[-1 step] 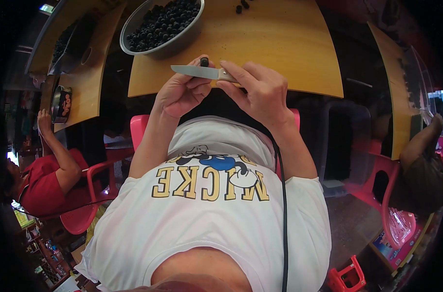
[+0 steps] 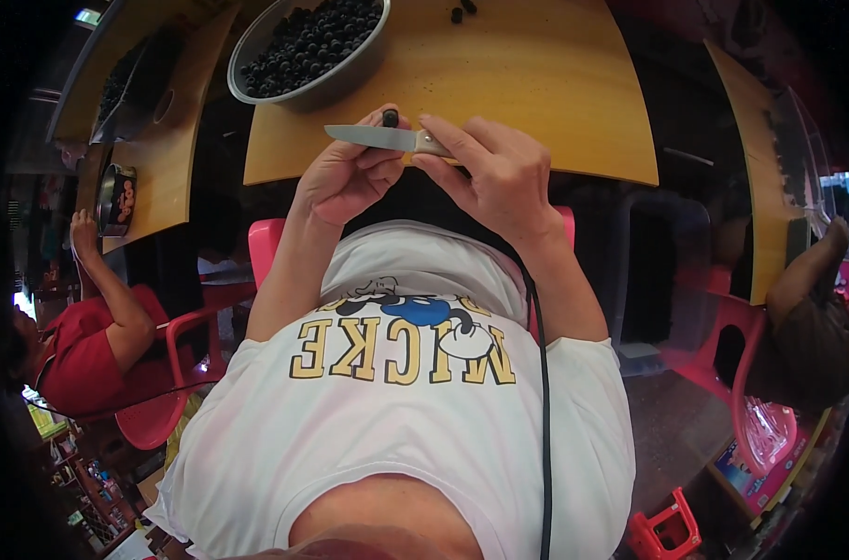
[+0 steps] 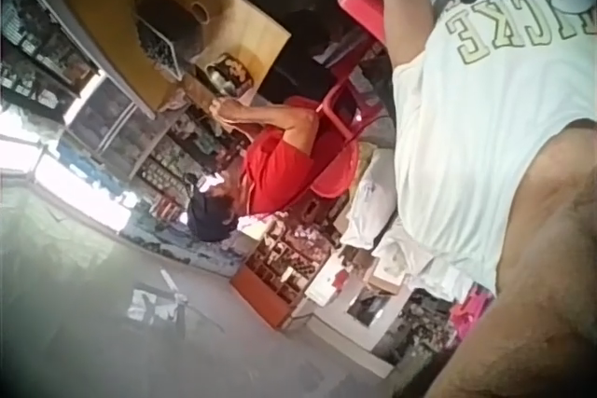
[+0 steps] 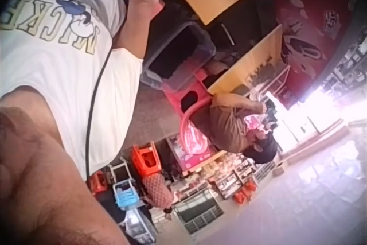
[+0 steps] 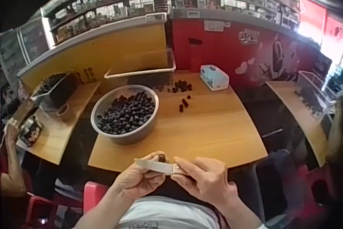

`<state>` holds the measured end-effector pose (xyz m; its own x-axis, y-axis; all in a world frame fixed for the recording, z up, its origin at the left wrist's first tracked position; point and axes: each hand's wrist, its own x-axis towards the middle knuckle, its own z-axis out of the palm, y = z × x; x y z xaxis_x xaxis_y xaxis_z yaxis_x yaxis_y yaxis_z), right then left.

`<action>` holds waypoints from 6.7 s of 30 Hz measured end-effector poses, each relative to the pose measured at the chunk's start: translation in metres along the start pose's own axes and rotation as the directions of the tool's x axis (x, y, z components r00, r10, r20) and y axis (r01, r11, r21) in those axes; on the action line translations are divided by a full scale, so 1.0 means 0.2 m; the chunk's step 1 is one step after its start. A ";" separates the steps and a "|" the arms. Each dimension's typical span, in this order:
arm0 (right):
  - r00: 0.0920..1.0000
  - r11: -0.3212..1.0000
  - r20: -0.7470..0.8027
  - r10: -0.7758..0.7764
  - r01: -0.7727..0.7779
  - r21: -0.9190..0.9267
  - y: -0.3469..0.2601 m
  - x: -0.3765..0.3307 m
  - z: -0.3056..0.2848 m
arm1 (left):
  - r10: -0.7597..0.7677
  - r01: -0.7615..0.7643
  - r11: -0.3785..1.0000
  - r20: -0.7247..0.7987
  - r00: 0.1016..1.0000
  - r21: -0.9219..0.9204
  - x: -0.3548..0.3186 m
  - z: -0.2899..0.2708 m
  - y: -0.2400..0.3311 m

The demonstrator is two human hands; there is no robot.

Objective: Using a small knife to pit or cut small black olives at a manual workstation.

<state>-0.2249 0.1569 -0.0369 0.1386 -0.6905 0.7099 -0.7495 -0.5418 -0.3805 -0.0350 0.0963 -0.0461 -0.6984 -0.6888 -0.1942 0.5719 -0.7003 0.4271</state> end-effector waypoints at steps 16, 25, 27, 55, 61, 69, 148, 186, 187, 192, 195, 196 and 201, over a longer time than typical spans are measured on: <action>0.999 0.998 -0.014 -0.051 0.051 -0.043 0.02 -0.02 0.02 | 0.043 -0.041 0.999 0.083 0.996 -0.018 0.00 -0.08 -0.01; 0.989 0.915 -0.038 0.141 -0.145 -0.377 0.26 -0.03 0.03 | 0.056 -0.069 0.995 0.175 0.983 0.070 -0.01 -0.11 0.03; 0.973 0.914 -0.108 0.205 -0.230 -0.334 0.28 -0.04 0.01 | 0.001 -0.003 1.000 0.095 0.995 0.014 -0.01 -0.08 0.01; 0.923 0.928 -0.093 0.372 -0.372 0.023 0.20 -0.05 0.03 | 0.598 0.176 -0.502 0.193 0.778 0.847 0.32 -0.06 0.89; 0.927 0.932 -0.097 0.363 -0.364 0.007 0.21 -0.05 0.03 | 0.492 0.286 -0.568 0.040 0.870 0.772 0.34 0.03 0.83; 0.937 0.942 -0.104 0.334 -0.335 0.012 0.21 -0.04 0.03 | 0.438 0.212 -0.552 0.064 0.897 0.807 0.40 -0.07 0.92; 0.906 0.924 -0.186 0.380 -0.361 0.128 0.25 -0.04 0.02 | -0.065 0.065 0.972 0.009 0.998 -0.226 -0.04 -0.02 0.00; 0.867 0.859 -0.133 0.481 -0.436 0.267 0.25 -0.07 0.04 | 0.462 0.004 -0.478 0.247 0.852 0.878 0.28 -0.11 0.95; 0.861 0.852 -0.119 0.495 -0.454 0.262 0.25 -0.06 0.02 | 0.485 -0.081 -0.313 0.233 0.843 0.946 0.26 -0.03 0.90; 0.859 0.855 -0.155 0.489 -0.436 0.282 0.24 -0.07 0.02 | 0.265 -0.293 0.836 0.127 0.956 0.463 0.14 0.07 0.59; 0.861 0.842 -0.135 0.490 -0.427 0.330 0.19 -0.05 0.01 | 0.160 -0.165 0.979 0.046 0.986 0.121 0.10 0.05 0.33; 0.864 0.834 -0.123 0.488 -0.421 0.356 0.17 -0.04 0.00 | 0.155 -0.159 0.980 0.043 0.987 0.115 0.10 0.03 0.26; 0.925 0.877 -0.074 0.372 -0.324 0.356 0.10 -0.03 -0.02 | 0.095 -0.112 0.975 -0.099 0.991 -0.192 0.08 0.04 0.04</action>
<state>-0.2429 0.1528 -0.0457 -0.1981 -0.8049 0.5593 -0.4714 -0.4220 -0.7744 -0.0444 0.0819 -0.0395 -0.5954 -0.7670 -0.2391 0.7186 -0.6415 0.2684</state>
